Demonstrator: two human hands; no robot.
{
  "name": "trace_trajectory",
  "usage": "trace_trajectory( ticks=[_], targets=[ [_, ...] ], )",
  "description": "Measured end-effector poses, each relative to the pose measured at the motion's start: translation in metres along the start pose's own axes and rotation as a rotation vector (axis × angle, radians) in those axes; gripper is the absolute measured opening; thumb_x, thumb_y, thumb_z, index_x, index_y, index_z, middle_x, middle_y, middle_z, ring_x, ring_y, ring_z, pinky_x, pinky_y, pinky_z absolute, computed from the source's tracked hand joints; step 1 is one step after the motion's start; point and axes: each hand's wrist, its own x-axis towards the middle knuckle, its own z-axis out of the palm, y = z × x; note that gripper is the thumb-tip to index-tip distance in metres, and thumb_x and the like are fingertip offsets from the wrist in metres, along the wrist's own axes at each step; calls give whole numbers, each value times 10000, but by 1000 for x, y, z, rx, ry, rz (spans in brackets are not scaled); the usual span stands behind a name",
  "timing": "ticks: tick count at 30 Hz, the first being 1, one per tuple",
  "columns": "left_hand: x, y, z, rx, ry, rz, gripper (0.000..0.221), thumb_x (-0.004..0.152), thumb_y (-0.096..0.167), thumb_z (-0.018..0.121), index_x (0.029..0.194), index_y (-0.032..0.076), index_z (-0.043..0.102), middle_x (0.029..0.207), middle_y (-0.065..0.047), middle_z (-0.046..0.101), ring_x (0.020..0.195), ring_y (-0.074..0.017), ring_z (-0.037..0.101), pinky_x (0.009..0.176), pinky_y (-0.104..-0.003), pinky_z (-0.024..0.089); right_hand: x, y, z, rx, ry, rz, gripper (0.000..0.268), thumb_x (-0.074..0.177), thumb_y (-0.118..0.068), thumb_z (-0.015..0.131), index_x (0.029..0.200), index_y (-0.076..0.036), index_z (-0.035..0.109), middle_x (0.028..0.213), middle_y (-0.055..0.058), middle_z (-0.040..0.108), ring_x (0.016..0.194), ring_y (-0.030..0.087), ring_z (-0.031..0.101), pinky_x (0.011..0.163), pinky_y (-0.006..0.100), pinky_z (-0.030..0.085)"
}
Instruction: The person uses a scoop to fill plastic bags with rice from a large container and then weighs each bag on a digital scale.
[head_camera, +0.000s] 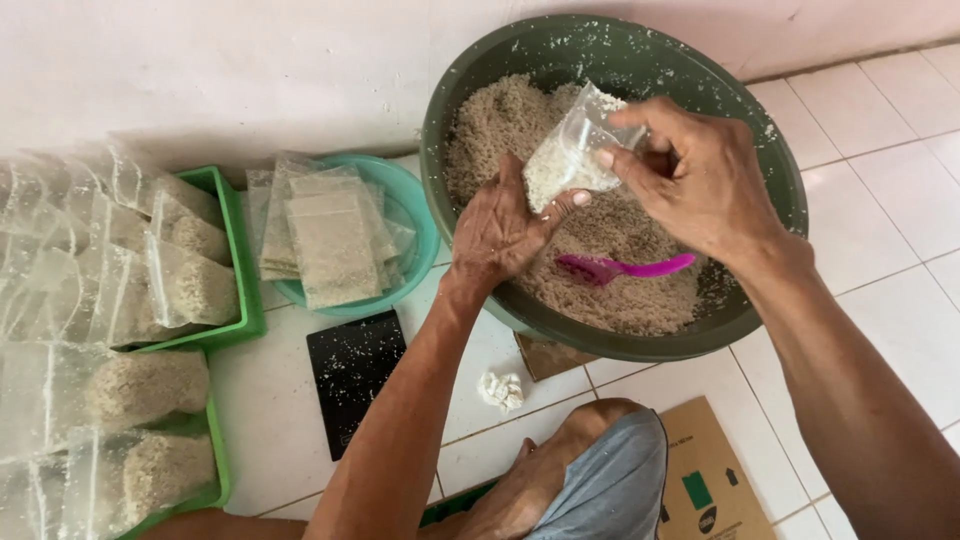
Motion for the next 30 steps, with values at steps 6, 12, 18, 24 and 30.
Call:
trace_trajectory(
  ticks=[6, 12, 18, 24, 30],
  targets=[
    [1, -1, 0, -21, 4, -9, 775, 761, 769, 361, 1002, 35, 429, 595, -69, 617, 474, -229, 609, 454, -384, 550, 1, 0, 0, 130, -64, -63, 22, 941, 45, 704, 947, 40, 684, 852, 173, 726, 422, 124, 548, 305, 176, 421],
    [-2, -9, 0, -227, 20, 191, 860, 793, 688, 524, 1296, 17, 334, 1166, -195, 571, 1059, -332, 608, 877, -465, 583, 15, 5, -21, -141, -130, -77, 133, 991, 18, 679, 864, -9, 649, 871, 126, 680, 434, 128, 416, 356, 254, 335],
    [-3, -5, -10, -580, 164, 63, 873, 860, 634, 469, 1420, 30, 179, 1478, -353, 294, 1374, -514, 350, 1061, -683, 382, 16, 26, -14, -360, -154, -166, 109, 1023, -70, 619, 928, -60, 671, 817, 28, 561, 501, 123, 392, 443, 276, 396],
    [12, 2, 13, -608, 384, -371, 1075, 724, 799, 248, 1489, 48, 155, 1565, -233, 257, 1450, -375, 323, 1149, -533, 296, -1, 35, -17, -318, -130, -155, 108, 1013, -59, 616, 940, -74, 695, 794, 10, 538, 485, 103, 361, 404, 238, 364],
    [-2, 35, 22, -713, -21, -187, 932, 756, 734, 308, 1426, 86, 316, 1459, -278, 405, 1238, -450, 542, 941, -670, 483, -7, 51, -12, -354, -146, -160, 110, 1007, -46, 592, 1005, -55, 702, 822, 25, 521, 512, 111, 360, 418, 240, 373]
  ],
)
